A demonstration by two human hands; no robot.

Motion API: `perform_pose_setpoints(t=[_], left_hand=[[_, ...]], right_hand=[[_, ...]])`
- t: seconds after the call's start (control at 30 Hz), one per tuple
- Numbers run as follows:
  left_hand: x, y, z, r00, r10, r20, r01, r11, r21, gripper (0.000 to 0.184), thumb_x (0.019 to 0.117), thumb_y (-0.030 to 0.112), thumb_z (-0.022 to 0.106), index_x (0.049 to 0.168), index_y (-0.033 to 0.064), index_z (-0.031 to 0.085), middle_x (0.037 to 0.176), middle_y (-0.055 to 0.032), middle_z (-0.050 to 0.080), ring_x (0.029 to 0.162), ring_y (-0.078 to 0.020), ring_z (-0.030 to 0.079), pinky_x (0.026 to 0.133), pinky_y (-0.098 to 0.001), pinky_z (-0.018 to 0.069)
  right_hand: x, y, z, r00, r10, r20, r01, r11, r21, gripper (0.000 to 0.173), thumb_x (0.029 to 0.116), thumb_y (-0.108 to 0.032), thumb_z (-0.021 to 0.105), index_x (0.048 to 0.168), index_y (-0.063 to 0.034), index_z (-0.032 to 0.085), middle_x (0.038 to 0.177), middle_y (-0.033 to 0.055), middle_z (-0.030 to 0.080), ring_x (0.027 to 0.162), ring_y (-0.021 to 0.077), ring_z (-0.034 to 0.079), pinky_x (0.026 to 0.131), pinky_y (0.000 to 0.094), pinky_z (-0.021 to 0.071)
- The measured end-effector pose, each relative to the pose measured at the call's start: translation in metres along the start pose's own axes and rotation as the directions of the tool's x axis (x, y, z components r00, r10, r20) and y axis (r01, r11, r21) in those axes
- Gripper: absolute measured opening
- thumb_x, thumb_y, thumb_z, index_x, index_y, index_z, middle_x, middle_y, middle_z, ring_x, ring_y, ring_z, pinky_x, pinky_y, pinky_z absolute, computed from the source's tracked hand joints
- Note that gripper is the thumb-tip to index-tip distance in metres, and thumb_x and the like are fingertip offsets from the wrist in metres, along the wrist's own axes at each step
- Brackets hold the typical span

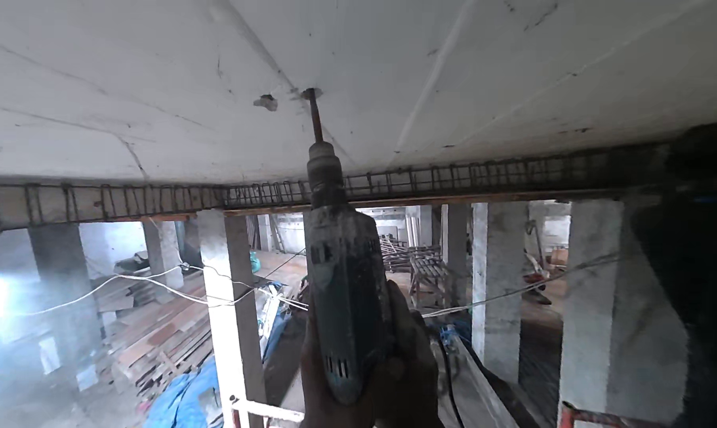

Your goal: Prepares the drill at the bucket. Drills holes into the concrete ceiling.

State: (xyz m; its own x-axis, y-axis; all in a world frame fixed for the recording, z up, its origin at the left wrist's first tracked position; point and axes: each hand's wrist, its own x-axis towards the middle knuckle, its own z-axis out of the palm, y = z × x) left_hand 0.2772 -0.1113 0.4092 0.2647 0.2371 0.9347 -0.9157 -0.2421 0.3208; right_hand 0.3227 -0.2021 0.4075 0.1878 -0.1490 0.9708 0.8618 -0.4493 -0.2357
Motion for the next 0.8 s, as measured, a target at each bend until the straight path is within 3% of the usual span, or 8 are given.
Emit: perform_pose_setpoints(t=[0.13, 0.33, 0.5, 0.6, 0.67, 0.8], left_hand=[[-0.017, 0.005, 0.005, 0.999, -0.042, -0.007, 0.042, 0.999, 0.001, 0.104, 0.0754, 0.024, 0.089, 0.150, -0.0129, 0.026, 0.134, -0.0051, 0.063, 0.119, -0.0032, 0.062, 0.105, -0.0261, 0.0528], [-0.025, 0.007, 0.002, 0.999, -0.044, -0.003, 0.044, 0.999, 0.023, 0.104, 0.0756, 0.025, 0.089, 0.152, -0.0099, 0.026, 0.137, -0.0035, 0.061, 0.120, -0.0025, 0.061, 0.106, -0.0264, 0.0521], [-0.036, 0.001, -0.003, 0.999, -0.037, 0.015, 0.036, 0.996, 0.082, 0.108, 0.0753, 0.026, 0.089, 0.152, -0.0132, 0.023, 0.139, -0.0091, 0.060, 0.123, -0.0035, 0.059, 0.108, -0.0265, 0.0499], [-0.029, 0.003, -0.007, 0.999, -0.038, 0.006, 0.037, 0.995, 0.092, 0.105, 0.0742, 0.024, 0.090, 0.152, -0.0090, 0.028, 0.137, -0.0047, 0.062, 0.121, -0.0039, 0.061, 0.107, -0.0271, 0.0517], [-0.019, 0.004, -0.012, 1.000, -0.020, 0.012, 0.018, 0.995, 0.094, 0.102, 0.0751, 0.026, 0.090, 0.152, -0.0055, 0.030, 0.136, -0.0022, 0.062, 0.120, -0.0043, 0.062, 0.106, -0.0275, 0.0528], [-0.009, 0.007, -0.019, 0.999, -0.009, 0.032, 0.006, 0.995, 0.101, 0.104, 0.0756, 0.027, 0.089, 0.152, -0.0097, 0.029, 0.138, -0.0056, 0.061, 0.122, -0.0053, 0.061, 0.107, -0.0270, 0.0519]], right_hand=[[-0.016, 0.002, -0.011, 0.992, 0.097, 0.085, -0.097, 0.995, -0.001, 0.077, 0.0912, -0.055, 0.055, 0.138, 0.0063, 0.059, 0.117, 0.0178, 0.073, 0.102, 0.0259, 0.071, 0.088, 0.0433, 0.0572], [-0.025, 0.003, -0.006, 0.998, 0.064, 0.026, -0.065, 0.995, 0.076, 0.080, 0.0922, -0.058, 0.052, 0.133, 0.0090, 0.061, 0.116, 0.0192, 0.073, 0.102, 0.0232, 0.071, 0.092, 0.0391, 0.0557], [-0.040, 0.001, -0.009, 0.990, 0.112, 0.080, -0.119, 0.989, 0.092, 0.077, 0.0956, -0.054, 0.053, 0.134, 0.0119, 0.058, 0.124, 0.0225, 0.070, 0.107, 0.0251, 0.070, 0.096, 0.0399, 0.0537], [-0.035, 0.001, 0.002, 0.995, 0.090, 0.052, -0.096, 0.985, 0.144, 0.078, 0.0960, -0.057, 0.051, 0.135, 0.0096, 0.059, 0.128, 0.0221, 0.068, 0.112, 0.0235, 0.068, 0.100, 0.0381, 0.0520], [-0.026, -0.004, 0.009, 0.996, 0.084, 0.031, -0.087, 0.988, 0.125, 0.079, 0.0939, -0.058, 0.052, 0.136, 0.0077, 0.060, 0.123, 0.0190, 0.071, 0.110, 0.0224, 0.069, 0.098, 0.0378, 0.0529], [-0.022, -0.011, 0.015, 0.995, 0.098, 0.035, -0.103, 0.984, 0.147, 0.081, 0.0936, -0.058, 0.052, 0.136, 0.0099, 0.058, 0.124, 0.0205, 0.070, 0.110, 0.0230, 0.069, 0.098, 0.0385, 0.0531]])
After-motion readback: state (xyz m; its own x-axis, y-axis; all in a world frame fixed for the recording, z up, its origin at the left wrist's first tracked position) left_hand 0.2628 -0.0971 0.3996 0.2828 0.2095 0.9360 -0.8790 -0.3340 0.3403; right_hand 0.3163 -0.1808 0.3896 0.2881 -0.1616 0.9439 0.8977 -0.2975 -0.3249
